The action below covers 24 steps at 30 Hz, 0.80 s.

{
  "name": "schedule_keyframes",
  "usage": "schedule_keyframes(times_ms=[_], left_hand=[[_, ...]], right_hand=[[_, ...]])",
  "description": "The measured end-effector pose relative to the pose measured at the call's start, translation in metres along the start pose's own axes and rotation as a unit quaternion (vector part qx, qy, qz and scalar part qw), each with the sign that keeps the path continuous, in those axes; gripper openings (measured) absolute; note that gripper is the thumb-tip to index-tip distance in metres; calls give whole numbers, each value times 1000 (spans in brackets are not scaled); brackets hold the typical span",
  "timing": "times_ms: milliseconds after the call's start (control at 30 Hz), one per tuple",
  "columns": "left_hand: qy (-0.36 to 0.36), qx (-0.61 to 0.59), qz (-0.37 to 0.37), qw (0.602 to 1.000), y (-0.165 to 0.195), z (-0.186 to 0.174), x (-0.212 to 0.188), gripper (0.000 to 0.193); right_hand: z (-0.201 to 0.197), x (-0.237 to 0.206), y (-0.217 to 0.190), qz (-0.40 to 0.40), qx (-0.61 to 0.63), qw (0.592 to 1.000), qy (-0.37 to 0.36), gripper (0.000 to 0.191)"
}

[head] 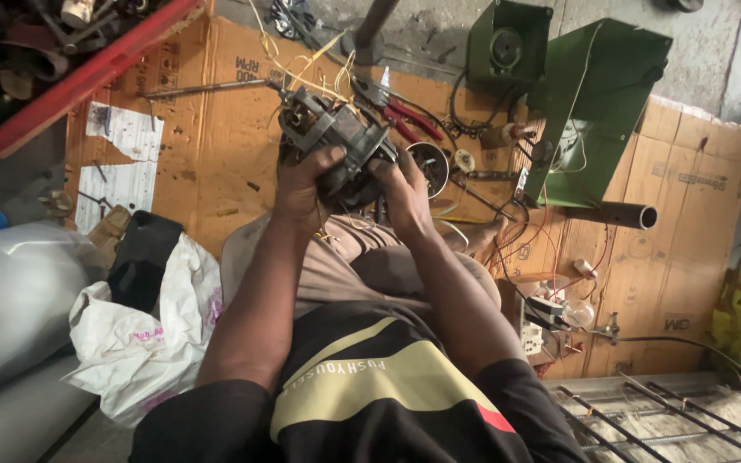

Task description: The person sits on the floor holding an electric motor in their lap and uses pliers to pull old copper windings and wires out of the motor housing. They reposition the motor repeatedly, grip wire ends with pliers, and work the windings loose by hand.

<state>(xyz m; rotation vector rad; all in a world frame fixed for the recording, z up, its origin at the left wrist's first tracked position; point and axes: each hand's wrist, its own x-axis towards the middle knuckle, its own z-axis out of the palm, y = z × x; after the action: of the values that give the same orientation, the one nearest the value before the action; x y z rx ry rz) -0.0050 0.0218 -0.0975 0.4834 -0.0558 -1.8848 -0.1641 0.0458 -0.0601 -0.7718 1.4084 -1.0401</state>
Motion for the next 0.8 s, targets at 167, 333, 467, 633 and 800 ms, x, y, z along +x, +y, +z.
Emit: schedule_keyframes(times_ms=[167, 333, 467, 633, 800], left_hand=[[5, 25, 22, 999, 1, 2, -1, 48], [8, 12, 17, 1000, 1, 1, -1, 51], [4, 18, 17, 1000, 0, 0, -1, 53], [5, 29, 8, 1000, 1, -1, -1, 53], [4, 19, 7, 1000, 0, -2, 0, 52]], right_hand=[[6, -6, -1, -98, -50, 994, 7, 95], [7, -3, 7, -60, -11, 998, 28, 76], [0, 0, 1, -1, 30, 1000, 9, 67], [10, -11, -8, -105, -59, 993, -8, 96], [5, -1, 3, -25, -53, 997, 49, 92]])
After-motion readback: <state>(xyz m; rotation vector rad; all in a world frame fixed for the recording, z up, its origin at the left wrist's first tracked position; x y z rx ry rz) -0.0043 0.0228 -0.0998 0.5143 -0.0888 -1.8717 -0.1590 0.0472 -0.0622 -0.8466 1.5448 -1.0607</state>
